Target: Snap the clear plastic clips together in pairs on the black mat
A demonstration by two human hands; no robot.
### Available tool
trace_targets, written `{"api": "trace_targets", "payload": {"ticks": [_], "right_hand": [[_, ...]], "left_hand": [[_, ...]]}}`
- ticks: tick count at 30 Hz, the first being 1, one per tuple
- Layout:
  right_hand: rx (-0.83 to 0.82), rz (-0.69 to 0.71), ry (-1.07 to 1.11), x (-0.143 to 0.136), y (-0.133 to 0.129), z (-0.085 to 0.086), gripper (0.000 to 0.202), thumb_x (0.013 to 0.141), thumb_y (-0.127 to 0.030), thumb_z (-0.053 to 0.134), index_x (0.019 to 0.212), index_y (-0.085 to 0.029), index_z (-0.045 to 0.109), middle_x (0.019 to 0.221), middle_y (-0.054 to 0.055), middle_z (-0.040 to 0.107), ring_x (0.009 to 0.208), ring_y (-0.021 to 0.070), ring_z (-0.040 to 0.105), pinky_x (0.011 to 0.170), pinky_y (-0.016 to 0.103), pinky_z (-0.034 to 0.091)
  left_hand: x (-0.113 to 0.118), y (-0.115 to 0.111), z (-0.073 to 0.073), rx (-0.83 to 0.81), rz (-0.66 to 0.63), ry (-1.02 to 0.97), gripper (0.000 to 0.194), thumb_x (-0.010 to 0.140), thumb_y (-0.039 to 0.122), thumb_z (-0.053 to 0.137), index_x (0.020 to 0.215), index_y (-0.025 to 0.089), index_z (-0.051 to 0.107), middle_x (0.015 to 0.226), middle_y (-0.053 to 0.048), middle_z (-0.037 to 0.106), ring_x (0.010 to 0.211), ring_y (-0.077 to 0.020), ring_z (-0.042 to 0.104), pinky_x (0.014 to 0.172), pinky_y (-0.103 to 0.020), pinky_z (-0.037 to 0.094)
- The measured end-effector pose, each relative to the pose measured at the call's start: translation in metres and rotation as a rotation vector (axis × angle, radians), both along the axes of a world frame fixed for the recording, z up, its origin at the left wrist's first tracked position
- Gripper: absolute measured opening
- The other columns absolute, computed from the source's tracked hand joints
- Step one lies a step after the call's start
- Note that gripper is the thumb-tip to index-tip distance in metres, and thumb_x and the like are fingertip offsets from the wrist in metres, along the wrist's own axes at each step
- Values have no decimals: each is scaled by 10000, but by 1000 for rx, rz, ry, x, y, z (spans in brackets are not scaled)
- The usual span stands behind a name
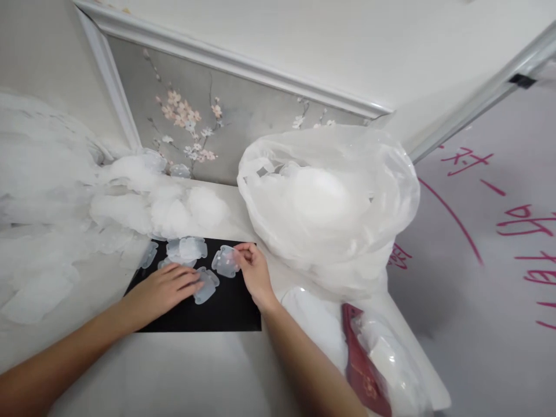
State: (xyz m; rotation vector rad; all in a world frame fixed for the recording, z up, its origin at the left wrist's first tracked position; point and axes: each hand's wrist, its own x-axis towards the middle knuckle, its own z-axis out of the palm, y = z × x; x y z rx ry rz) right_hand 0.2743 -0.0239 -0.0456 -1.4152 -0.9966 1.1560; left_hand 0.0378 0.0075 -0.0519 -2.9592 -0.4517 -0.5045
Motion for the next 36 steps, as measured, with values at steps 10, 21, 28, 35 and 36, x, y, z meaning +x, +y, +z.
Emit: {"api": "trace_targets", "payload": {"ticks": [10,21,28,35,36], "right_hand": [[74,259,-349,13,-3,11,235,937,-345,502,910,-143,620,912,30,679,878,137,649,816,280,484],[34,291,-567,15,-2,0,258,944,-133,406,1039,-131,646,964,52,603,744,100,586,745,275,495],[-12,297,-534,14,-2,3,224,952,-172,429,1038,-134,632,989,54,609,726,94,589,737,270,493],[37,475,-601,17,-6,4,294,920,-124,454,1105,-166,678,1042,75,525,890,130,550,825,301,459],[27,492,-599,17,-6,4,310,917,-116,449,1125,-164,675,1045,79,509,888,129,540,832,303,457]], "left_hand": [[-34,17,8,-626,102,-266,383,913,78,308,1044,236,630,1214,65,548,1109,-89,511,924,-210,397],[-31,20,4,-978,337,-369,310,1013,357,365,1128,214,615,1060,-5,618,983,-138,595,848,-230,479],[-28,18,8,-938,279,-250,320,1028,363,333,1195,245,579,1146,14,566,1039,-140,538,900,-266,424],[-21,18,4,-946,248,-262,364,1036,356,276,1174,217,583,1144,-11,557,1050,-167,511,914,-310,392],[-21,19,3,-979,265,-273,375,1035,375,279,1179,215,586,1151,-15,559,1054,-170,516,914,-312,399]]}}
